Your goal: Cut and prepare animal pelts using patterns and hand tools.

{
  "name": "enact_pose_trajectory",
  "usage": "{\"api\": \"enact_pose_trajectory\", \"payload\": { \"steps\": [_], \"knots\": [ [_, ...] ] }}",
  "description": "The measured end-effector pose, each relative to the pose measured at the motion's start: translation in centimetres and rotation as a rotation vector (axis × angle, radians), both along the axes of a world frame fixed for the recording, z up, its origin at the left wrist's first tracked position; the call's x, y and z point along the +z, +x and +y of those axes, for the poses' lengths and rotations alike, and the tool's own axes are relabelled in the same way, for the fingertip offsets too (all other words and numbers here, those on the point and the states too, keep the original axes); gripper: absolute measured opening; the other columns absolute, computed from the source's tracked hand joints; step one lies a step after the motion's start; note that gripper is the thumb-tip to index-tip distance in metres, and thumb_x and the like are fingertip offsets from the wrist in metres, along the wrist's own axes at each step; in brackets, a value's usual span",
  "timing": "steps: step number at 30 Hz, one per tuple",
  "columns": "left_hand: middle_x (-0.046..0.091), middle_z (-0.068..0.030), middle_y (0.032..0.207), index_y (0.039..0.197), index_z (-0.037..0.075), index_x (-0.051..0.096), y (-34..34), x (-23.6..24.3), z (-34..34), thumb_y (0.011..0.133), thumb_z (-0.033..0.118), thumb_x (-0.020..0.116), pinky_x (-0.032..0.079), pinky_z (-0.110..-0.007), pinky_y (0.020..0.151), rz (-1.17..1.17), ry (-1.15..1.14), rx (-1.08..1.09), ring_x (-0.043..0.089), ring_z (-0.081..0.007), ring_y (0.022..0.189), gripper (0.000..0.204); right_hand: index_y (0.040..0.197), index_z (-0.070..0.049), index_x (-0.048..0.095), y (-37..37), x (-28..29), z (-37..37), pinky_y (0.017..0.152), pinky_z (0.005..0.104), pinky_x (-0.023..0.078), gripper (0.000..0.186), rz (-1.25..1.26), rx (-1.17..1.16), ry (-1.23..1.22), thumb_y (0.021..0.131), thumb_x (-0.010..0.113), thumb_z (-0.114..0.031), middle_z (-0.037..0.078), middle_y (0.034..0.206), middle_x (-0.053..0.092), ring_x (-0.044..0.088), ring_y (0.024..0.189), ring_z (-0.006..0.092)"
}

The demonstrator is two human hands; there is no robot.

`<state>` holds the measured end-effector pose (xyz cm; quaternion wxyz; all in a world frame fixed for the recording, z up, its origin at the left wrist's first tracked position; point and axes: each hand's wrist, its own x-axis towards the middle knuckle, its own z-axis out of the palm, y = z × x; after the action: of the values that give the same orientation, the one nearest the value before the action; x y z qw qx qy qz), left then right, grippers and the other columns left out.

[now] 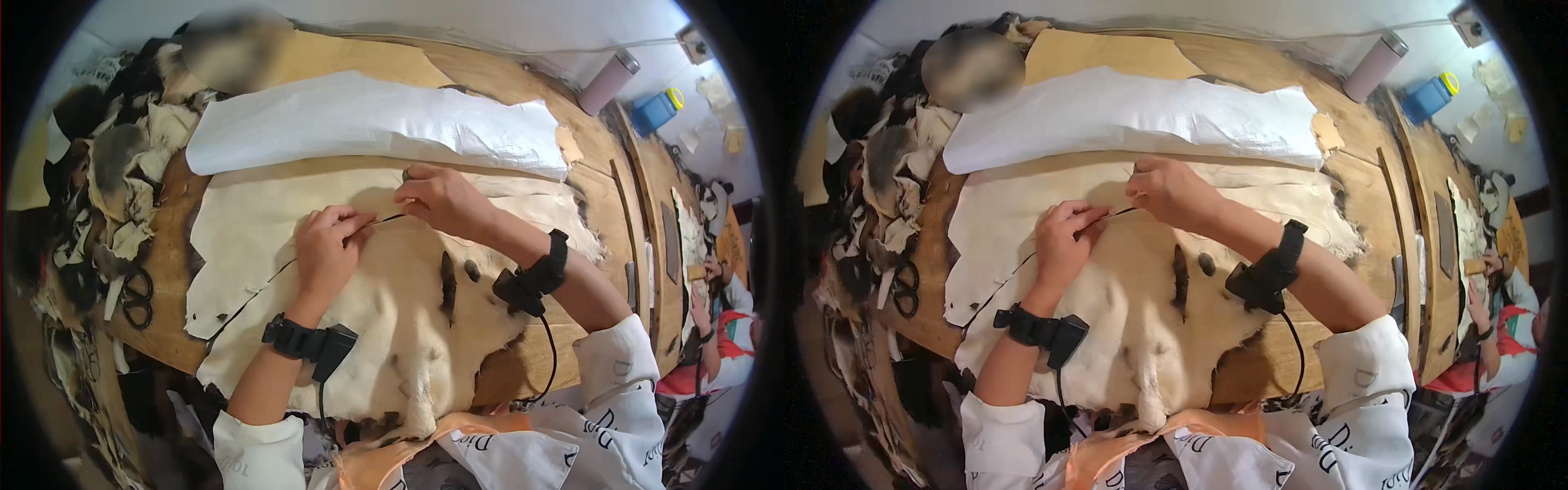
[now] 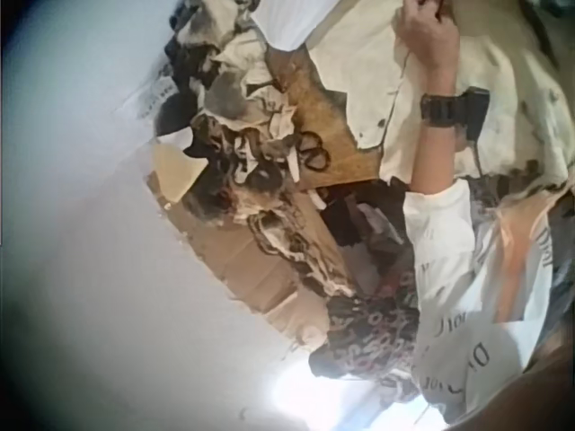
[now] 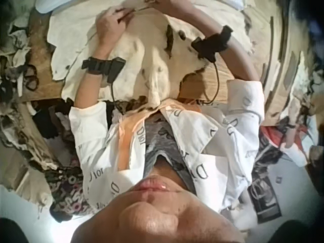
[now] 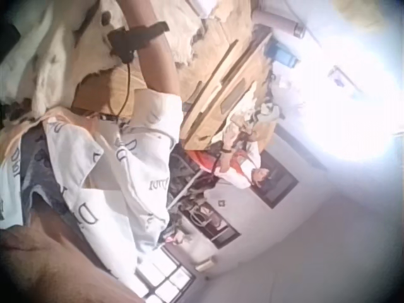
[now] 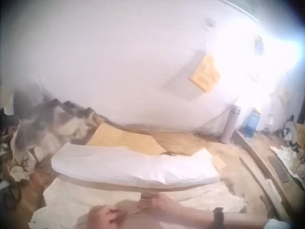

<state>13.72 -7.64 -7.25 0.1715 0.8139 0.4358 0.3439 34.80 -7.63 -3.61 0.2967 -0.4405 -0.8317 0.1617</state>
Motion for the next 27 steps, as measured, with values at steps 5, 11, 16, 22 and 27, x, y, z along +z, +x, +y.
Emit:
{"api": "enact_pose_trajectory", "payload": {
  "steps": [5, 11, 16, 22, 27],
  "knots": [
    [0.062, -0.0034, 0.084, 0.089, 0.013, 0.069, -0.8, 0.0, 0.0, 0.066, 0.009, 0.068, 0.044, -0.033, 0.071, -0.007, -0.029, 0.015, 0.055, -0.0213, 0.078, 0.023, 0.079, -0.002, 0.060, -1.3, -0.9, 0.0, 0.061, 0.0358, 0.044, 0.009, -0.033, 0.045, -0.029, 0.070, 0.061, -0.004, 0.011, 0.072, 0.052, 0.054, 0.067, 0.0295],
    [0.061, -0.0041, 0.084, 0.089, 0.012, 0.069, -0.4, 0.2, 0.1, 0.067, 0.010, 0.069, 0.044, -0.033, 0.072, 0.008, -0.037, 0.014, 0.055, -0.0219, 0.078, 0.023, 0.075, 0.000, 0.058, -0.9, -1.3, 1.3, 0.061, 0.0353, 0.045, 0.007, -0.063, 0.034, -0.143, 0.070, 0.061, -0.004, 0.011, 0.073, 0.054, 0.055, 0.066, 0.0286],
    [0.062, -0.0045, 0.084, 0.088, 0.013, 0.069, -0.3, 0.3, 0.0, 0.067, 0.011, 0.069, 0.044, -0.033, 0.071, 0.016, -0.067, 0.036, 0.055, -0.0220, 0.079, 0.021, 0.073, 0.000, 0.057, -0.5, -0.3, 1.6, 0.064, 0.0344, 0.044, 0.005, -0.004, 0.059, -0.262, 0.070, 0.060, -0.003, 0.012, 0.074, 0.055, 0.056, 0.069, 0.0275],
    [0.062, -0.0045, 0.083, 0.086, 0.013, 0.070, 0.0, 0.5, 0.1, 0.067, 0.014, 0.070, 0.044, -0.033, 0.071, 0.018, -0.099, 0.043, 0.056, -0.0216, 0.078, 0.019, 0.076, 0.000, 0.053, -0.3, 0.2, 1.0, 0.064, 0.0350, 0.043, 0.010, 0.005, 0.047, -0.141, 0.072, 0.061, -0.004, 0.012, 0.076, 0.054, 0.054, 0.072, 0.0287],
    [0.062, -0.0044, 0.081, 0.083, 0.013, 0.070, -0.1, 0.4, 0.1, 0.066, 0.013, 0.070, 0.044, -0.033, 0.070, 0.010, -0.085, 0.048, 0.056, -0.0216, 0.077, 0.017, 0.077, -0.001, 0.051, -0.2, 1.5, 0.9, 0.069, 0.0370, 0.043, 0.005, 0.012, -0.019, -0.052, 0.074, 0.056, -0.002, 0.014, 0.081, 0.051, 0.051, 0.078, 0.0315]
  ]
}}
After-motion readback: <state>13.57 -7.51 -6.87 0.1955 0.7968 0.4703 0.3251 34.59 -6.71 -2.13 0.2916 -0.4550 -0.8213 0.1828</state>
